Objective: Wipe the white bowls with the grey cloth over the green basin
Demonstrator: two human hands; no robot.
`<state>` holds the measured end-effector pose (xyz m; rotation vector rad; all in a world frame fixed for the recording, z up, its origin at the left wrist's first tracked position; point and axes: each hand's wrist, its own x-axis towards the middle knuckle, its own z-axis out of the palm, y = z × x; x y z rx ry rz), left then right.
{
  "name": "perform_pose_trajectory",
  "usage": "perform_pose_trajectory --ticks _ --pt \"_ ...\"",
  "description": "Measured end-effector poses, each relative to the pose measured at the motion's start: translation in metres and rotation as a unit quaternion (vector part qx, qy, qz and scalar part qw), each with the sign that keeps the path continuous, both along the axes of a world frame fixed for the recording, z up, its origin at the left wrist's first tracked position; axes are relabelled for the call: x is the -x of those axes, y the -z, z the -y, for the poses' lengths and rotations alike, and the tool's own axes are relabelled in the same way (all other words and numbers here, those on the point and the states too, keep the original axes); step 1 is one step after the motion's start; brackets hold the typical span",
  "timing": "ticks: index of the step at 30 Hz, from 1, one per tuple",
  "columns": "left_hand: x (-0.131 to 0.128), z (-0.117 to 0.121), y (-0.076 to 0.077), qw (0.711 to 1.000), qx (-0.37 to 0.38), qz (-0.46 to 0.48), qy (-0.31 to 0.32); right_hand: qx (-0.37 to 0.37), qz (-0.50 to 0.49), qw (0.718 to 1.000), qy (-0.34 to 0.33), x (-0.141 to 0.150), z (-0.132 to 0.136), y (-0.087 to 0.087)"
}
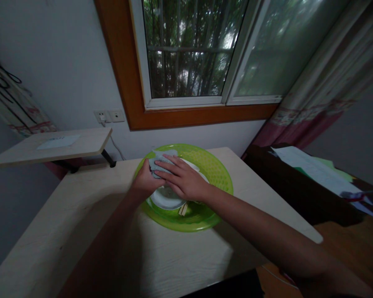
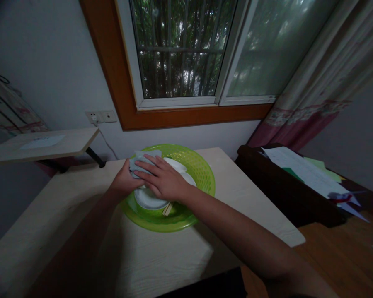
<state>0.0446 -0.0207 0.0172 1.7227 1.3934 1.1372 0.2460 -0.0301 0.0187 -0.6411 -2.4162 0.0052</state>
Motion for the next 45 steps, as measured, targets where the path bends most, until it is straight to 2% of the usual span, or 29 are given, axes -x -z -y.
perform_pose_trajectory --ticks 5,9,12,18,23,27,33,38,45 --pt "0.002 -0.003 0.001 0.999 -0.014 0.043 -0.023 0.039 -0.062 0.997 0.035 -0.004 -0.003 0.0" --pt "0.006 -0.005 0.0 0.996 -0.002 0.047 -0.071 0.106 -0.141 0.98 0.089 -0.011 -0.016 0.013" --pt "0.008 -0.004 -0.003 0.996 -0.009 0.042 -0.082 0.133 -0.174 0.97 0.105 -0.013 -0.022 0.022" --pt "0.003 0.0 -0.003 0.997 -0.021 0.012 -0.069 0.11 -0.146 0.979 0.089 -0.01 -0.012 0.013" --pt "-0.003 0.001 0.0 0.999 -0.017 0.007 -0.036 0.039 -0.071 0.996 0.021 -0.004 -0.005 0.002" --pt "-0.003 0.0 0.001 0.999 -0.025 0.001 -0.024 0.03 -0.04 0.999 0.0 -0.001 -0.004 0.0" --pt "0.0 -0.005 0.007 0.997 -0.051 0.001 -0.056 0.078 -0.115 0.989 0.048 -0.007 -0.008 0.004" --pt "0.004 -0.004 0.001 0.997 -0.034 -0.003 -0.073 0.139 -0.189 0.967 0.101 -0.015 -0.02 0.015" --pt "0.002 -0.003 0.001 0.997 -0.042 -0.016 -0.062 0.116 -0.179 0.971 0.109 -0.015 -0.018 0.016"
